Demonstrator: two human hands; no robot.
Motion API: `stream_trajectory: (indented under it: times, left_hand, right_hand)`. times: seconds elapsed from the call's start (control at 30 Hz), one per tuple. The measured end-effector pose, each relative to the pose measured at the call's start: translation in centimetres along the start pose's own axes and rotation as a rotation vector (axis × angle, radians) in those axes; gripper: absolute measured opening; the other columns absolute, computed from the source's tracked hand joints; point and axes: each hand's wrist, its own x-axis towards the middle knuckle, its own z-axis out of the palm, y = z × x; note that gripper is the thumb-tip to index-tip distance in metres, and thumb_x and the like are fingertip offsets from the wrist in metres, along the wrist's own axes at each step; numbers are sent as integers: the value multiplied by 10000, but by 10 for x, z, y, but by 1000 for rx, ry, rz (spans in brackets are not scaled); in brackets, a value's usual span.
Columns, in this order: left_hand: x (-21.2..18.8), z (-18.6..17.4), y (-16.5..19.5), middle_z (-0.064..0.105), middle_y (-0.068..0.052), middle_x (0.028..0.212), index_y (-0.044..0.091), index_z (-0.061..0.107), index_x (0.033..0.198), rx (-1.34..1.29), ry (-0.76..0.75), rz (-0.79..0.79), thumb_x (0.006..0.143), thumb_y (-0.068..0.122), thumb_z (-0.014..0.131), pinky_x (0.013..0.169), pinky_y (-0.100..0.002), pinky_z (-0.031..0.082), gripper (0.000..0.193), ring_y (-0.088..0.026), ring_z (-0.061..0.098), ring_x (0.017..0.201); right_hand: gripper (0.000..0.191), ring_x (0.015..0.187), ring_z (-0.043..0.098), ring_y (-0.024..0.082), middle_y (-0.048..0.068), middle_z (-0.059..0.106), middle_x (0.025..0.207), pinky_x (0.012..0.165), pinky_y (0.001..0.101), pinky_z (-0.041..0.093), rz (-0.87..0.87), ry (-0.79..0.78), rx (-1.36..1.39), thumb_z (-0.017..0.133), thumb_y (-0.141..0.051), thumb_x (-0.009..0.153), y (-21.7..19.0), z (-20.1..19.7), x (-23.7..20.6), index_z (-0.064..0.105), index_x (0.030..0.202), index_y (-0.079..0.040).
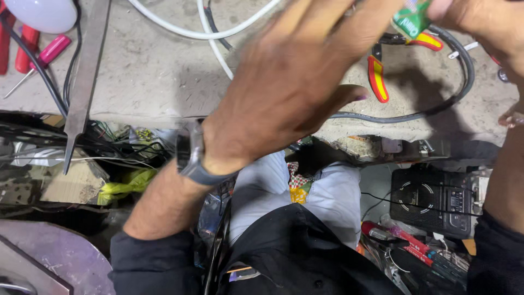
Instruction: The person strips the outer insulation from white and black electrical cables using wire cutters. They then twist the exposed inner conductors together and use pliers to crimp a metal connector onto the joined wires.
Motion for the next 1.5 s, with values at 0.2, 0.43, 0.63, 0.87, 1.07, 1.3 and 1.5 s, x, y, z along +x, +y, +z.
stream_trajectory:
  times: [0.2, 0.43, 0.63, 0.87, 1.07, 1.3, 1.5]
  left_hand:
    - [18, 25, -13, 652, -61, 1124, 108, 594, 1306, 173, 37, 73, 965, 214, 794, 827, -388, 573, 410, -263, 689, 1007]
    - [14, 22, -17, 641, -52, 1007, 83, 628, 1190, 349, 105, 57, 970, 74, 667, 711, -352, 554, 223, -234, 681, 927]
    - [9, 13, -20, 617, -53, 1020, 100, 613, 1173, 356, 53, 33, 925, 164, 734, 701, -378, 528, 284, -250, 663, 927]
    - [3, 0, -21, 575, -97, 1021, 41, 592, 1172, 90, 12, 44, 890, 109, 756, 698, -424, 503, 334, -308, 635, 923]
    - [7, 2, -35, 564, -96, 920, 70, 627, 972, 5, 9, 22, 1017, 147, 775, 725, -445, 490, 172, -306, 619, 888]
    - [17, -11, -65, 637, -112, 937, 16, 694, 986, -6, 102, -16, 1030, 52, 728, 759, -404, 493, 66, -294, 639, 859]
    - [38, -8, -101, 687, -119, 936, -20, 705, 977, -134, 102, -149, 1013, 73, 763, 738, -337, 479, 115, -218, 647, 831]
  right_hand:
    - [242, 1045, 717, 160, 85, 721, 1087, 976, 314, 587, -92, -130, 401, 656, -167, 1052, -17, 11, -19, 667, 1228, -1]
    - [95, 964, 724, 131, 100, 736, 1065, 939, 248, 596, -282, -94, 538, 738, -2, 1042, -12, 37, -22, 702, 1129, 11]
    - [133, 881, 679, 68, 61, 725, 998, 831, 209, 565, -245, -33, 297, 749, -80, 1043, -27, 42, -21, 714, 1112, 28]
    - [186, 642, 511, 35, -2, 604, 740, 582, 206, 397, -232, -55, 85, 757, -157, 996, -35, 42, -17, 708, 989, 22]
    - [199, 616, 478, 43, -9, 585, 694, 563, 226, 366, -272, -27, 64, 785, -161, 995, -13, 30, 2, 722, 939, 19]
    - [98, 832, 634, 59, 3, 699, 944, 754, 220, 493, -389, 244, 229, 741, -35, 1105, 59, -27, 54, 694, 1057, 37]
    - [129, 702, 619, 87, 35, 706, 849, 603, 264, 475, -12, 278, -143, 675, -139, 1102, 100, -46, 94, 704, 1041, -29]
